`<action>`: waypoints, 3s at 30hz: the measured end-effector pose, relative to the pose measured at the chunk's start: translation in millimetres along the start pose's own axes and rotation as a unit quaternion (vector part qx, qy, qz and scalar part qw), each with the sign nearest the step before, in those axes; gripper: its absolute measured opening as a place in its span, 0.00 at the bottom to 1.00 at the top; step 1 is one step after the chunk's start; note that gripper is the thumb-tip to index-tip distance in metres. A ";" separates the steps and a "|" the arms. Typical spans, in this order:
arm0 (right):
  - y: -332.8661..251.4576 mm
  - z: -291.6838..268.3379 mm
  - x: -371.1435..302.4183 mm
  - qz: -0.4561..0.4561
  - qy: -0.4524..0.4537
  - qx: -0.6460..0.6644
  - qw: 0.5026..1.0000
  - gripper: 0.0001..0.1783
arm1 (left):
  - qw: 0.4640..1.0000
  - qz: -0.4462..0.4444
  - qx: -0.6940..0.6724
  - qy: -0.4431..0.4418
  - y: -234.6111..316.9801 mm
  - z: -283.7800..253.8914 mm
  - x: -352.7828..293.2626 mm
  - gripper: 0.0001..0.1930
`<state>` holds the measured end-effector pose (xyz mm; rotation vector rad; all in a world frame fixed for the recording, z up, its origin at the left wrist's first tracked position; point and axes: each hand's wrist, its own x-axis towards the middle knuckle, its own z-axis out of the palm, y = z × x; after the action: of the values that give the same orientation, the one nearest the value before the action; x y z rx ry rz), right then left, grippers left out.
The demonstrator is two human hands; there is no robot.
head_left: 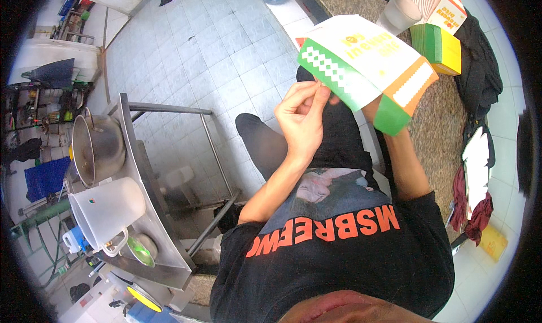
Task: The person assembles multiple small, colorful cardboard boxes by hand. They fold the flat pieces into rectangular shapes, tucking flaps into slots to secure the structure, and then place the finished boxes onto a stack on the counter.
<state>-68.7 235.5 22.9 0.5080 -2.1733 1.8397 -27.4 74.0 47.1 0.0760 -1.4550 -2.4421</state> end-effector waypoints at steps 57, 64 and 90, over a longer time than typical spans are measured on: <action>-88.0 15.5 13.7 0.163 -0.017 0.175 0.971 0.12 | 0.893 0.344 0.291 -0.010 2.5 -20.3 19.9 0.10; -48.8 21.3 8.4 0.208 0.048 0.307 0.927 0.11 | 0.900 0.341 0.271 0.022 0.7 -13.4 23.1 0.08; -69.1 23.4 6.7 0.026 -0.033 0.010 0.999 0.07 | 0.958 0.199 0.207 -0.005 17.3 -7.4 6.3 0.02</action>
<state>-45.2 201.9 83.7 0.5287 -2.2335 1.8983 -28.1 58.2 59.1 -0.1306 -1.7667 -1.8002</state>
